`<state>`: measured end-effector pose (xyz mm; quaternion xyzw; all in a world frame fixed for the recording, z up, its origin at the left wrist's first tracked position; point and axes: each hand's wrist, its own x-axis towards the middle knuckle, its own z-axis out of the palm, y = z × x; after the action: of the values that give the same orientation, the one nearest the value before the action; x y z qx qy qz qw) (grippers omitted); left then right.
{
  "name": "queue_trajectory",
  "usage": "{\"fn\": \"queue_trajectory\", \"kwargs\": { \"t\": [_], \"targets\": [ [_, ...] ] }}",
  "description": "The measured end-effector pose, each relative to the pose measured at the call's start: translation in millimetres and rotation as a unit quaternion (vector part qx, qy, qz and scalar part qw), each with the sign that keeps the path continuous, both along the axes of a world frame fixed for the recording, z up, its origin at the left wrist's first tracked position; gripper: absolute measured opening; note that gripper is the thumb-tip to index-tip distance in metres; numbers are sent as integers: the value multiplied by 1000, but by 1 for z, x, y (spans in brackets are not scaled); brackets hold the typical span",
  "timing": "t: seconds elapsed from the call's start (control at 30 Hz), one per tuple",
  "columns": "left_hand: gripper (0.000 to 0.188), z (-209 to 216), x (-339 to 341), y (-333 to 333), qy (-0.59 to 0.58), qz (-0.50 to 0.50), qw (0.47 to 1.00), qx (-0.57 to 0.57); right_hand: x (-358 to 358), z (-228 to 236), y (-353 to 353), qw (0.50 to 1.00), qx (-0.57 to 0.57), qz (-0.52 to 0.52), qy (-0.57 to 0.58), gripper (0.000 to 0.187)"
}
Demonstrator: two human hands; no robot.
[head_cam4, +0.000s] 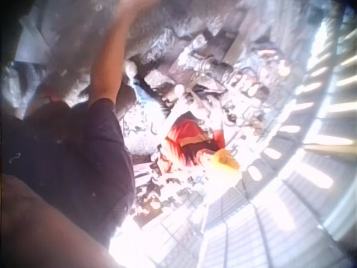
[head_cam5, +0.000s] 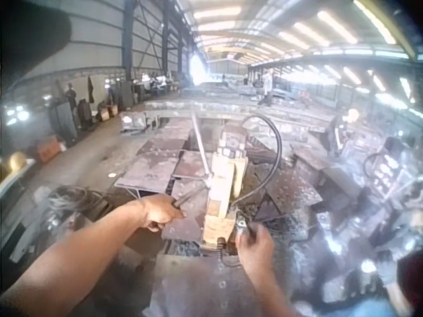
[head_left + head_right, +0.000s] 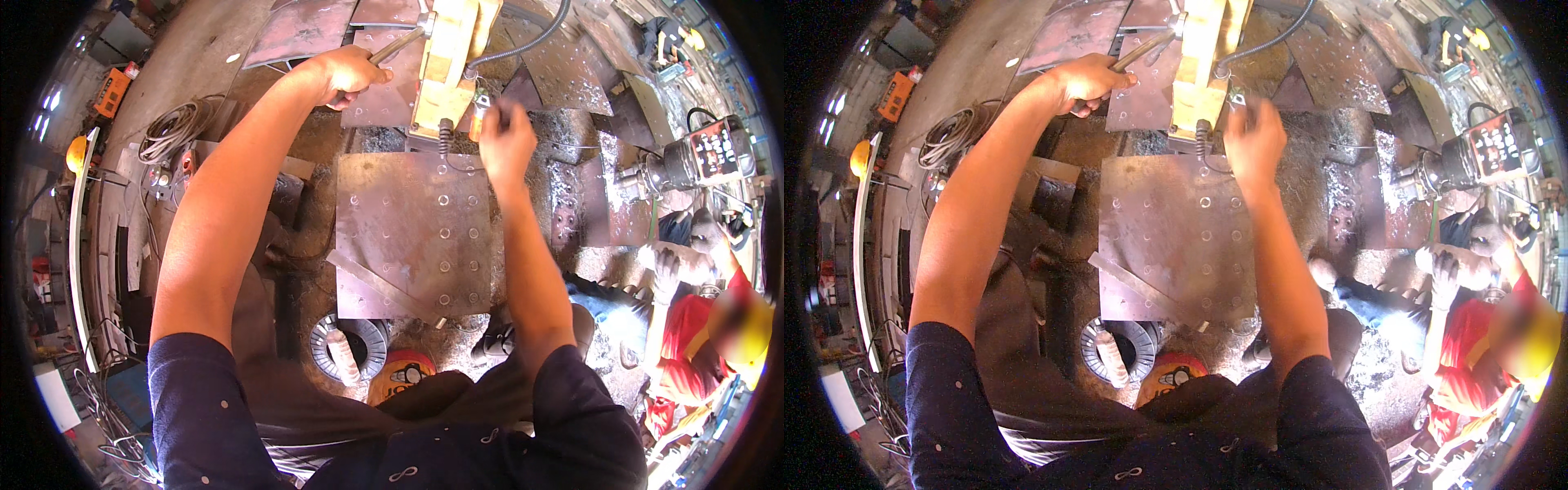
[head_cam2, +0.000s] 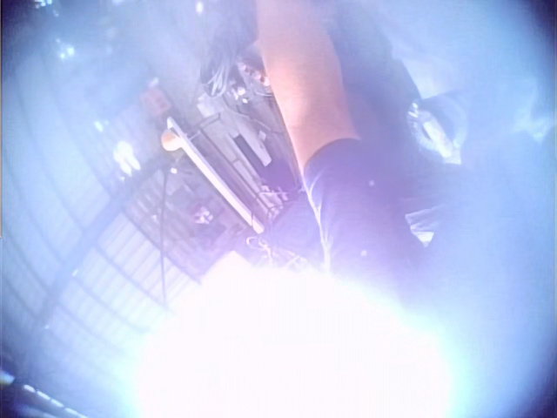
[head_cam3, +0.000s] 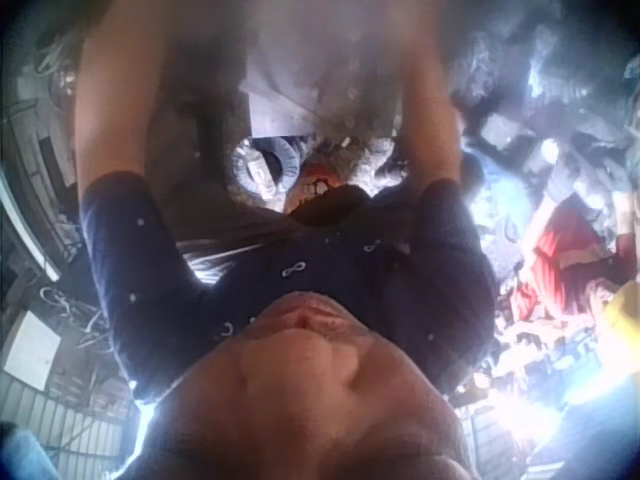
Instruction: The person operates a portable drill press to drill holes into square metal sheets. They position the sheets under the drill, lower the machine to drill, and then lift it to remove the finished pieces. The person repeats this process for multiple sheets.
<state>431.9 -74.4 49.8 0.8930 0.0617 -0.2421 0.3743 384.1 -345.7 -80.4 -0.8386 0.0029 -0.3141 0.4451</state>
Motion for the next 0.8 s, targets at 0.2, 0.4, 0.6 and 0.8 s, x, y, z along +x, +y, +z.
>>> {"fn": "queue_trajectory", "kwargs": {
  "t": [0.2,0.4,0.6,0.8],
  "targets": [
    [36,-2,-9,5,-21,-4,1000,-11,61,108,56,996,-7,38,83,26],
    [35,-9,-35,-21,-38,12,998,-42,137,67,50,947,211,150,187,25],
    [33,-27,-48,-15,-55,47,997,-24,137,76,82,952,176,121,218,26],
    [31,-28,-32,-6,-72,13,997,-6,137,75,80,971,153,75,167,36]
  ]
}}
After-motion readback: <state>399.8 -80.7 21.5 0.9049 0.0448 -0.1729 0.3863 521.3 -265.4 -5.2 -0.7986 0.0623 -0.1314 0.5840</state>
